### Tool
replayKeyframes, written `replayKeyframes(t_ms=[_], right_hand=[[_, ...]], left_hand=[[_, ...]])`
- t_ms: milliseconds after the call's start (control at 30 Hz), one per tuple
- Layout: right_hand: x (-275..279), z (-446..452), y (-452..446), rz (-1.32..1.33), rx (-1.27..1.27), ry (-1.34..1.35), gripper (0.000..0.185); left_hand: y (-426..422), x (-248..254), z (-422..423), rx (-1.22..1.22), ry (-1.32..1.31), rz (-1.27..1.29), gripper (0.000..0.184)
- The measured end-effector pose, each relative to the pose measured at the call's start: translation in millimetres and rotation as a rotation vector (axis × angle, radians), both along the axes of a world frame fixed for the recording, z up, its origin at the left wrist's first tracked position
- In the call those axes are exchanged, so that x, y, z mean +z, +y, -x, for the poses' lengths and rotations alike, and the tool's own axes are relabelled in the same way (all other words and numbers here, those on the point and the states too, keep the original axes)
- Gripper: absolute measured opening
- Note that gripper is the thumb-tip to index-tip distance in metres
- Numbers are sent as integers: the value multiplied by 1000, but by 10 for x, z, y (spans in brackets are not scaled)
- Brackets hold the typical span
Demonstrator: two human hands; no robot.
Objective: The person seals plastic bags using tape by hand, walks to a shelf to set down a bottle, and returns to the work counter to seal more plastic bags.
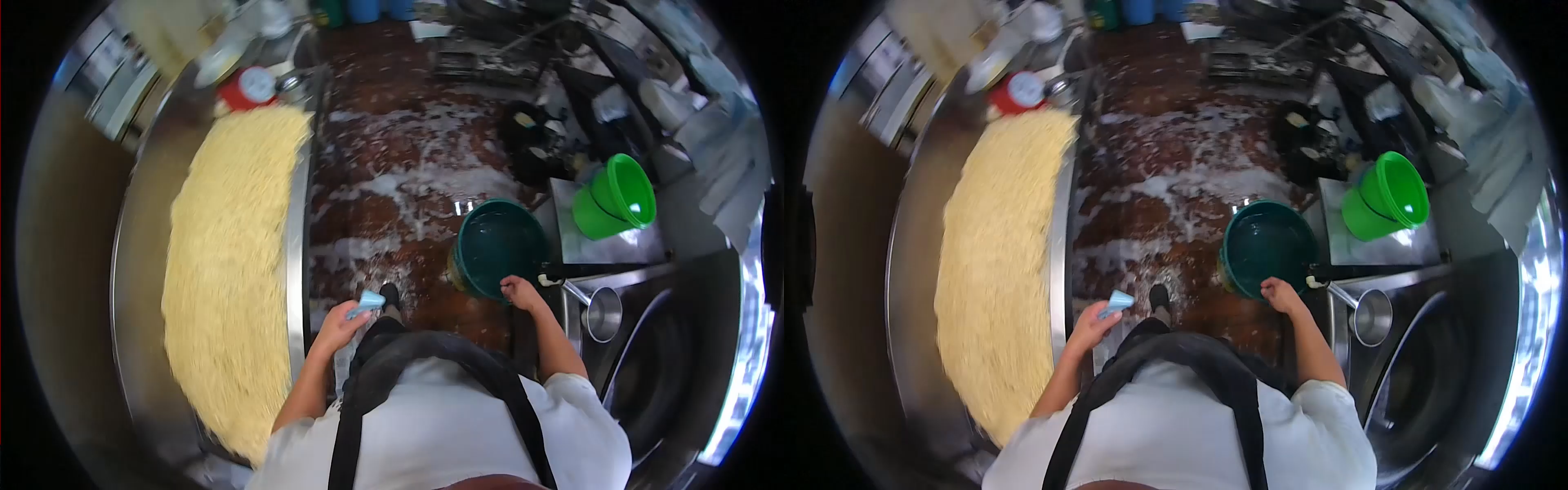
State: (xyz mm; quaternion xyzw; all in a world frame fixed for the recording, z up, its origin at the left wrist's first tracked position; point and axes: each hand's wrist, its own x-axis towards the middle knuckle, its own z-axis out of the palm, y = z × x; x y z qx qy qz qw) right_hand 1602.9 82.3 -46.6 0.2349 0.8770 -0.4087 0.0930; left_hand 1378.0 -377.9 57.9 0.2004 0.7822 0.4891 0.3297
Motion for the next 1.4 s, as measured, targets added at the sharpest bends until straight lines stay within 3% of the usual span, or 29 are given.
replayKeyframes(t_ms=[33, 100, 167, 233, 333, 467, 567, 633, 667, 733, 767, 800, 833, 867, 900, 967, 1000, 1100, 1133, 1233, 1267, 1333, 1400], right_hand=[[-353, -126, 166, -25, -56, 8, 21], [-954, -553, 387, -157, -48, -261, 18], [-1203, -767, 434, -428, 816, -812, 21], [-1253, -991, 183, -45, 141, -834, 24], [-1288, -1177, -146, 498, -819, -741, 28], [-1644, -882, 61, 634, -722, -803, 23], [-1960, -461, 361, 729, -601, -839, 20], [-1424, 396, 883, 701, -619, -792, 18], [-1007, 912, 1127, 686, -627, -768, 18], [-1296, 1282, 1989, 1152, -491, -544, 16], [-1409, 1604, 2376, 1092, -439, -467, 18], [-1524, 1920, 2764, 1027, -390, -391, 20], [-1462, 2230, 3019, 675, -390, -267, 25], [-1152, 2671, 3279, 159, -13, -208, 30], [-652, 3125, 3475, -360, 338, -125, 35], [50, 3846, 3597, -89, -72, -101, 42], [439, 4196, 3584, -64, -124, -80, 40], [649, 4784, 3752, -54, -149, -5, 29], [314, 4805, 3942, 5, -179, 27, 11], [54, 4799, 4035, 71, -216, 21, 8], [-201, 4618, 4158, -125, 72, 59, 8], [-681, 4228, 4415, -102, 126, -89, 9], [-958, 3724, 4431, 354, -394, -450, 8]], left_hand=[[147, 54, 280, -1, -4, -27, 30], [424, 215, 756, -27, -31, -77, 30], [765, 150, 1345, -104, -110, -96, 22], [1043, -50, 1856, -162, -292, -112, 18], [1854, 398, 2450, -418, -44, -53, 11], [2690, 608, 3135, -570, 55, -29, 12], [3037, 507, 3604, -524, 18, -8, 12], [3170, 290, 3882, -401, -12, -20, 12], [3271, 431, 3978, -392, -56, 105, 15], [3316, 394, 4090, -279, -119, -63, 23], [3322, 191, 4184, -276, 80, -101, 26], [3403, 332, 4252, -238, -35, -25, 28], [3488, 236, 4354, -220, 58, -73, 25], [3564, 317, 4452, -215, -107, -76, 23], [3662, 447, 4496, -159, -243, -97, 33], [3821, 412, 4685, -118, -287, -111, 46], [3882, 357, 4794, -104, -295, -118, 48], [4107, 229, 5180, -81, -303, -130, 54], [4198, 242, 5337, -87, -297, -133, 54], [4464, 242, 5874, -31, -284, -140, 54], [4536, 237, 6050, -3, -282, -137, 53], [4671, 192, 6439, 21, -269, -124, 52], [4843, 83, 6812, 3, -213, -119, 46]])
